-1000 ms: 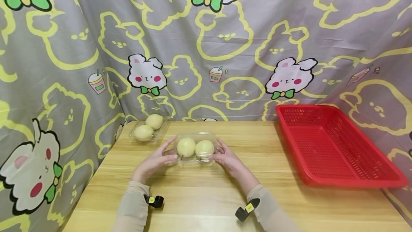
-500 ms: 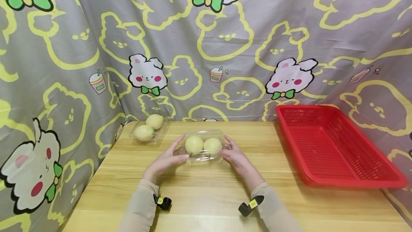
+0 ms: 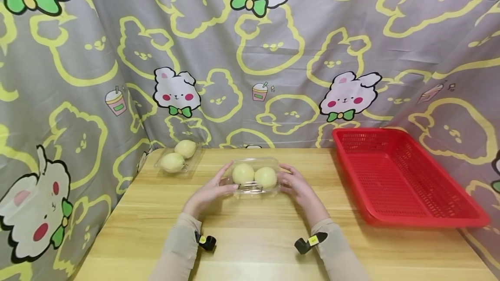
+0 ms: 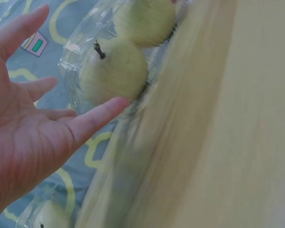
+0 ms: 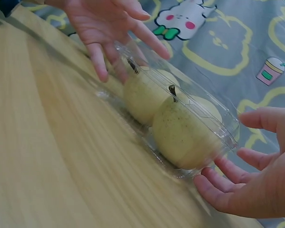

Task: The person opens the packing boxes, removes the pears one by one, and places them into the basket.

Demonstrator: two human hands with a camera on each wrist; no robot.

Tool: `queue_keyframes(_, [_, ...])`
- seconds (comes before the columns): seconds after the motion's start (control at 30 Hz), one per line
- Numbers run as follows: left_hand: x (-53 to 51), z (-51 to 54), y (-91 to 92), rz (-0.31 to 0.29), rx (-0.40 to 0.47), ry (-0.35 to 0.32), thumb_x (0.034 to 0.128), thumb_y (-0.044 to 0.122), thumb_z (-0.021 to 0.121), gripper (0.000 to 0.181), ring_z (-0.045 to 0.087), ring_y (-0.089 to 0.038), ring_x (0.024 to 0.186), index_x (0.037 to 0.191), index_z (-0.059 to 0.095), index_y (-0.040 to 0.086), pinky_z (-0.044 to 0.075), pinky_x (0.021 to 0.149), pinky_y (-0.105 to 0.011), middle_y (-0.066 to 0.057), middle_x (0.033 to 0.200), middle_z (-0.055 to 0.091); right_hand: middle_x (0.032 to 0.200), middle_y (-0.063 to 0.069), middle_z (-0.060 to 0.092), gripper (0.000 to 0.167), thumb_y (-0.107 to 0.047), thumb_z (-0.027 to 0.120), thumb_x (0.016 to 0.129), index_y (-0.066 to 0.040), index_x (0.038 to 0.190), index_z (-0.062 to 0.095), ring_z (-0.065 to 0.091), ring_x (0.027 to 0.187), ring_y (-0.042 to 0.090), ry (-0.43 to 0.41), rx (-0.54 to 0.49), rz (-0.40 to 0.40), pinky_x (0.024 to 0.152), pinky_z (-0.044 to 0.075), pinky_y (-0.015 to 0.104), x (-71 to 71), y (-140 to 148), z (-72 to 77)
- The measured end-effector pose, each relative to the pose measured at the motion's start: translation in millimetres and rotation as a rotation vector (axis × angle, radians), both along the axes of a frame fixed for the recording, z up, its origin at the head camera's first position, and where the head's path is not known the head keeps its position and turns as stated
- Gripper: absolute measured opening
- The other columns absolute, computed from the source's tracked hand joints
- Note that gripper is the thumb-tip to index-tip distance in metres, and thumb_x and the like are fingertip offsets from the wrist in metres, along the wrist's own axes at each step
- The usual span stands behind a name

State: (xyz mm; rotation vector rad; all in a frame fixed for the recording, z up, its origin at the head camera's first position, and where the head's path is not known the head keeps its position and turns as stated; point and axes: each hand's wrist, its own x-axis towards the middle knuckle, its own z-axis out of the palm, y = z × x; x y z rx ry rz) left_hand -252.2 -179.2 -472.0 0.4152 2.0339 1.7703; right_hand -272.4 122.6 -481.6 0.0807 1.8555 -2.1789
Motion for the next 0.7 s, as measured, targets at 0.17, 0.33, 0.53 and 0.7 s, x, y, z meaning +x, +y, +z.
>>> queue_keyframes(0.17, [-9.2,1.1,10.8,-0.006,-0.001,-0.003,0.0923,0.024,0.067,0.087,0.022,-0.04,0.147,0.156,0.009,0.039,0.039,0.112,-0.05,-0.013,0.165,-0.002,0.098,-0.003,0.065,0.058,-0.019,0.067,0.09,-0.004,0.14,0.043,0.061,0.09,0.012,0.038,-0.037,-0.003,0.079,0.056,0.029,-0.7,12.8,-0.5])
queue_keyframes(0.33, [-14.4,5.2,20.7,0.009,0.005,0.005,0.0919,0.026,0.067,0.084,0.034,-0.041,0.141,0.154,0.013,0.042,0.039,0.112,-0.052,-0.015,0.164,-0.001,0.09,-0.004,0.063,0.055,-0.012,0.061,0.092,-0.001,0.142,0.041,0.059,0.083,0.01,-0.025,-0.031,-0.066,0.076,0.055,0.027,-4.1,16.2,3.6])
queue_keyframes(0.53, [-16.9,2.6,31.2,0.048,0.029,0.032,0.0938,0.025,0.063,0.081,0.043,-0.043,0.134,0.156,0.013,0.037,0.045,0.106,-0.051,-0.014,0.165,-0.002,0.091,-0.006,0.062,0.053,-0.009,0.06,0.093,-0.004,0.143,0.042,0.058,0.085,0.01,-0.07,-0.005,-0.134,0.074,0.053,0.025,-7.4,19.2,2.9])
queue_keyframes(0.7, [-19.3,-4.6,33.0,0.083,0.078,0.029,0.0943,0.026,0.062,0.08,0.027,-0.045,0.143,0.157,0.012,0.031,0.045,0.107,-0.049,-0.006,0.166,-0.004,0.089,-0.007,0.062,0.052,-0.009,0.059,0.093,-0.005,0.142,0.043,0.057,0.084,0.009,-0.078,-0.022,-0.151,0.074,0.052,0.024,-9.5,20.7,1.0])
